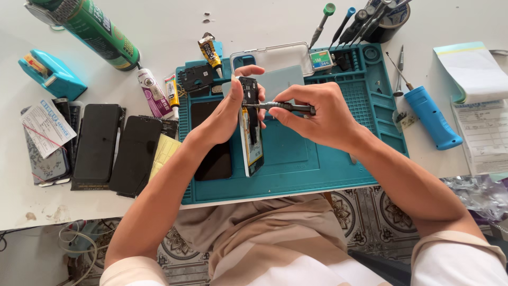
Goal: The person repairs a disassembled smartphone at a workbench. They use a screwdriver to unscrew components from the opened phone, manipulate the internal board and battery area by hand, and then use a blue electric screwdriver to drive screws into the phone chassis while holding it in one hand.
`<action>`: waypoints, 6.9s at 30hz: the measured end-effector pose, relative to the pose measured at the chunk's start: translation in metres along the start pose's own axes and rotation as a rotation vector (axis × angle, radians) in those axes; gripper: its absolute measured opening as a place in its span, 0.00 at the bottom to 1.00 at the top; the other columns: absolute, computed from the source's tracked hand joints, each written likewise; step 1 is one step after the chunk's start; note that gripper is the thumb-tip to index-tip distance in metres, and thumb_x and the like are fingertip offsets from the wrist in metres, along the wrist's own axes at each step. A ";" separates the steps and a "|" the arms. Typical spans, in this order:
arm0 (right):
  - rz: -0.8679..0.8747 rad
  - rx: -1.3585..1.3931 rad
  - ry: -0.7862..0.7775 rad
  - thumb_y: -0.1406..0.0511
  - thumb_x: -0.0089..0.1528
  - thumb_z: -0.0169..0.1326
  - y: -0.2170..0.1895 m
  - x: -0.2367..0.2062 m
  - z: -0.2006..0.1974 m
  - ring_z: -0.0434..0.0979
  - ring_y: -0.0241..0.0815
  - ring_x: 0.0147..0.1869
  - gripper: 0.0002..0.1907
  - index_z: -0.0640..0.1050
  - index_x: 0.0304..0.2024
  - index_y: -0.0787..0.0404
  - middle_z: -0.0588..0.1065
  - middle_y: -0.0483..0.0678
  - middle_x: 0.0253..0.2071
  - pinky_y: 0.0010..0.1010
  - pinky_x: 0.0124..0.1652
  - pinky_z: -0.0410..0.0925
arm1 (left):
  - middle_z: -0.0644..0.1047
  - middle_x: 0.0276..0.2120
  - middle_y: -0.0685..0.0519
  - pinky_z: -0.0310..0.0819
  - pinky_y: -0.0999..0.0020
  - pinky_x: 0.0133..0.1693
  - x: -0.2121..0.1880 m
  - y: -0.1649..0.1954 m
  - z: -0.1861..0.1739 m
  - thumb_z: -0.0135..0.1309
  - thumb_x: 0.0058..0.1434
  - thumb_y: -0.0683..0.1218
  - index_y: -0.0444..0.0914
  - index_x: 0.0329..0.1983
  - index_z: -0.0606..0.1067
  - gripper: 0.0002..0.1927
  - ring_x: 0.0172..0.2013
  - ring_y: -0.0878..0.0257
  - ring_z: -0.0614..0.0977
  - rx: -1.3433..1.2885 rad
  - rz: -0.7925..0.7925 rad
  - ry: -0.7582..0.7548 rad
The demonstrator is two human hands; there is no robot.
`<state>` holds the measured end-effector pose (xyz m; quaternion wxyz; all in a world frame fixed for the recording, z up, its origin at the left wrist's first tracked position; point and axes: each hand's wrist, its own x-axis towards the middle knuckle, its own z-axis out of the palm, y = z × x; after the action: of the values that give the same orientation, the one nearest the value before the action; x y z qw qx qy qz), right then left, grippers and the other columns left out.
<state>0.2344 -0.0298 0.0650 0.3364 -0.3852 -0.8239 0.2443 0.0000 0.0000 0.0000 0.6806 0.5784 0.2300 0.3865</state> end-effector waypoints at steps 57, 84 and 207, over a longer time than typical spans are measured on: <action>0.043 0.426 0.019 0.72 0.69 0.57 0.007 -0.001 0.003 0.78 0.30 0.38 0.07 0.76 0.49 0.65 0.77 0.45 0.36 0.22 0.36 0.73 | 0.74 0.39 0.52 0.83 0.64 0.38 0.003 -0.003 0.001 0.24 0.55 0.83 0.41 0.66 0.62 0.53 0.34 0.66 0.81 0.041 -0.138 0.031; -0.126 0.365 0.115 0.75 0.70 0.58 0.013 -0.006 0.011 0.83 0.38 0.50 0.16 0.66 0.55 0.65 0.78 0.52 0.47 0.25 0.46 0.78 | 0.73 0.41 0.49 0.82 0.65 0.35 0.003 0.002 0.005 0.27 0.61 0.80 0.38 0.63 0.65 0.49 0.33 0.63 0.82 0.028 -0.093 0.015; -0.100 -0.045 0.158 0.70 0.60 0.70 0.022 -0.002 -0.027 0.73 0.26 0.29 0.09 0.82 0.40 0.64 0.80 0.44 0.33 0.19 0.27 0.58 | 0.75 0.34 0.52 0.68 0.58 0.42 -0.011 0.050 0.029 0.71 0.36 0.71 0.38 0.36 0.73 0.39 0.41 0.54 0.77 1.386 0.077 -0.286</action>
<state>0.2656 -0.0145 0.0673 0.4032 -0.3690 -0.8184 0.1776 0.0025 -0.0247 0.0537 0.1649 0.9312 0.3107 0.0952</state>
